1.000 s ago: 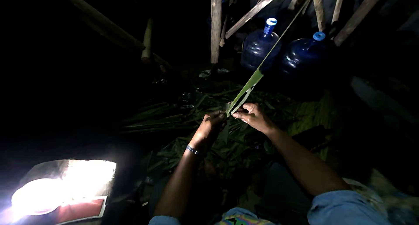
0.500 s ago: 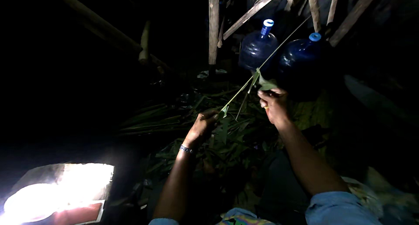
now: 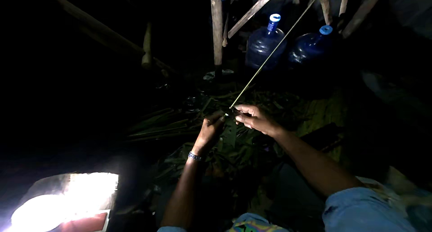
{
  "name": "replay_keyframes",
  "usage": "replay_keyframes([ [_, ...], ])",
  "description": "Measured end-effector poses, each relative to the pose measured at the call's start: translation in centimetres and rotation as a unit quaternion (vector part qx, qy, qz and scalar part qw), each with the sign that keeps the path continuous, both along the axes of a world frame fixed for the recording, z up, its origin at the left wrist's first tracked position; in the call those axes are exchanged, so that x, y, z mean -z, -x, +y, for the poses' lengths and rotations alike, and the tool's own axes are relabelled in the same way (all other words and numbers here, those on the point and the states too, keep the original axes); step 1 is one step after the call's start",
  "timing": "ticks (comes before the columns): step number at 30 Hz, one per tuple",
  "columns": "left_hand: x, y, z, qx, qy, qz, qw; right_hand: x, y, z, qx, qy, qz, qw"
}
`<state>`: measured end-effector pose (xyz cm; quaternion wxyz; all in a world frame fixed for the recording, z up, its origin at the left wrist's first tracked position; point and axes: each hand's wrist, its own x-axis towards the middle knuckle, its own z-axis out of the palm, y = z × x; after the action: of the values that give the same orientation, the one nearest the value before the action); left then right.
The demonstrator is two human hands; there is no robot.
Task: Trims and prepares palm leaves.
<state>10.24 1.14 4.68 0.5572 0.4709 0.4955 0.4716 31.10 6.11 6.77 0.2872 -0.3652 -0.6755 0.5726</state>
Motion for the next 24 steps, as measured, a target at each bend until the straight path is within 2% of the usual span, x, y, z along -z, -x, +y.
replay_keyframes([
  [8,0.1,-0.5,0.1,0.024,-0.042,0.043,0.998,0.4,-0.2,0.4,0.128,-0.055,0.085,0.987],
  [14,0.6,0.0,0.1,0.026,-0.056,0.078,0.995,-0.8,-1.2,0.4,0.18,0.024,0.11,0.977],
  [19,0.7,0.1,0.0,0.04,-0.055,0.075,0.995,-0.8,-2.1,0.8,0.206,0.026,0.147,0.967],
  [22,0.9,0.5,0.1,0.062,-0.028,0.068,0.995,-1.1,-3.6,1.2,0.267,0.021,0.187,0.945],
  [24,0.8,0.8,0.2,0.059,0.002,0.065,0.996,-1.3,-4.3,2.3,0.323,0.028,0.244,0.914],
])
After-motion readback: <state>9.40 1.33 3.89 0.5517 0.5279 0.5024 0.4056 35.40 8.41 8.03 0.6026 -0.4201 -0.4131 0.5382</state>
